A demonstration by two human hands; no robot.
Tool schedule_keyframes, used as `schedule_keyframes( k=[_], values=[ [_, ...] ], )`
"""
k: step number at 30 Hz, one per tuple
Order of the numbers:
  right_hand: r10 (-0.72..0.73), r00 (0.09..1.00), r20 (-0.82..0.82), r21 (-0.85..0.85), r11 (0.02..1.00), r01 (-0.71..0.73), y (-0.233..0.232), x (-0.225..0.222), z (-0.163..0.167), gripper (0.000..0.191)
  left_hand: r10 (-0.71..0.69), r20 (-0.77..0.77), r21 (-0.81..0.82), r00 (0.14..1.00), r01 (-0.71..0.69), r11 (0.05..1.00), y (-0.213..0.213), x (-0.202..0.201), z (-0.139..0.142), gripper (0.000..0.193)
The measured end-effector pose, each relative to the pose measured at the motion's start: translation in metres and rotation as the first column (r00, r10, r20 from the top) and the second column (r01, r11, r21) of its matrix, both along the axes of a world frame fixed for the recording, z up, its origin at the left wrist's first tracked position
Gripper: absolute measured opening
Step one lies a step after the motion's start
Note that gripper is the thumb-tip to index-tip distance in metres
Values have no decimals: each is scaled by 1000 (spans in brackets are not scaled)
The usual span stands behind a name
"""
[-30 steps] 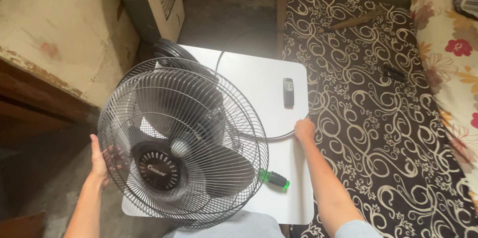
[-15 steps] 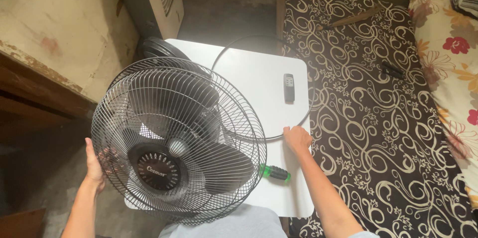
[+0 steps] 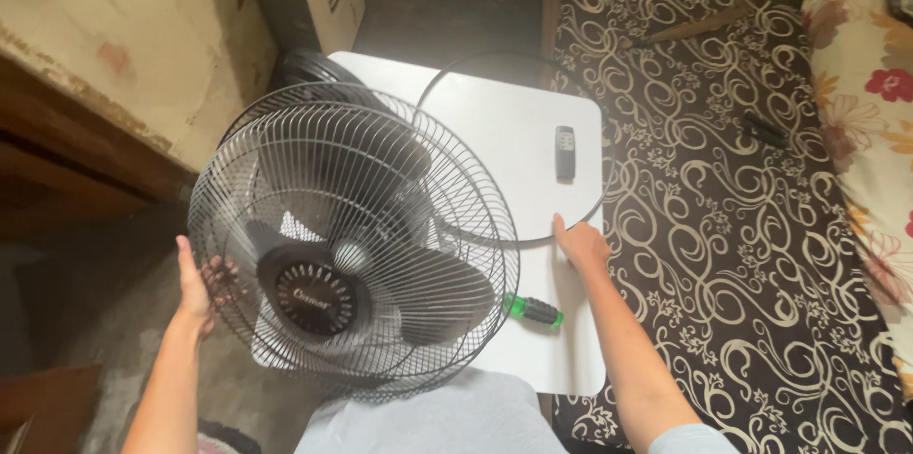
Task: The person disassembles a table fan by unscrewing the front grille, removing the grille and fan blades, and wiping the motor housing with a tissue. The person uses a screwdriver to loosen the screw and then removes components by hand.
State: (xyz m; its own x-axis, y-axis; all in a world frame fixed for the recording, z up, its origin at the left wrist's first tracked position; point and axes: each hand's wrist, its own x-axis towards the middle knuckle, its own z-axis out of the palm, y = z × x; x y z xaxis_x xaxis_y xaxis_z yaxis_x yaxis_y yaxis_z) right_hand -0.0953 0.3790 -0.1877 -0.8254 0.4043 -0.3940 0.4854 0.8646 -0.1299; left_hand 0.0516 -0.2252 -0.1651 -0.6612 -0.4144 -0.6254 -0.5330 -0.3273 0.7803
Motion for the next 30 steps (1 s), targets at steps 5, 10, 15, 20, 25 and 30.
schedule_keyframes(
  k=[5,10,15,20,25,30],
  values=[
    [16,996,-89,53,999,-12,-2,8,2,91,-48,-45,37,998,50,998,-3,5,2,98],
    [70,826,-560,-161,968,-191,-43,43,29,55,-98,-32,37,995,99,994,-5,8,2,100],
    [-319,536,-782,-592,652,-475,-102,97,113,35,-103,-30,16,994,104,994,-8,10,0,103],
    [155,258,-954,-62,737,-673,-168,149,193,36,-81,9,-12,997,81,997,-11,11,0,111],
    [426,393,-815,105,776,-622,-222,163,214,79,-96,2,11,995,96,995,-12,14,4,110],
    [545,318,-775,321,774,-546,-230,162,207,89,-112,-44,119,993,117,986,-16,21,12,102]
  ],
)
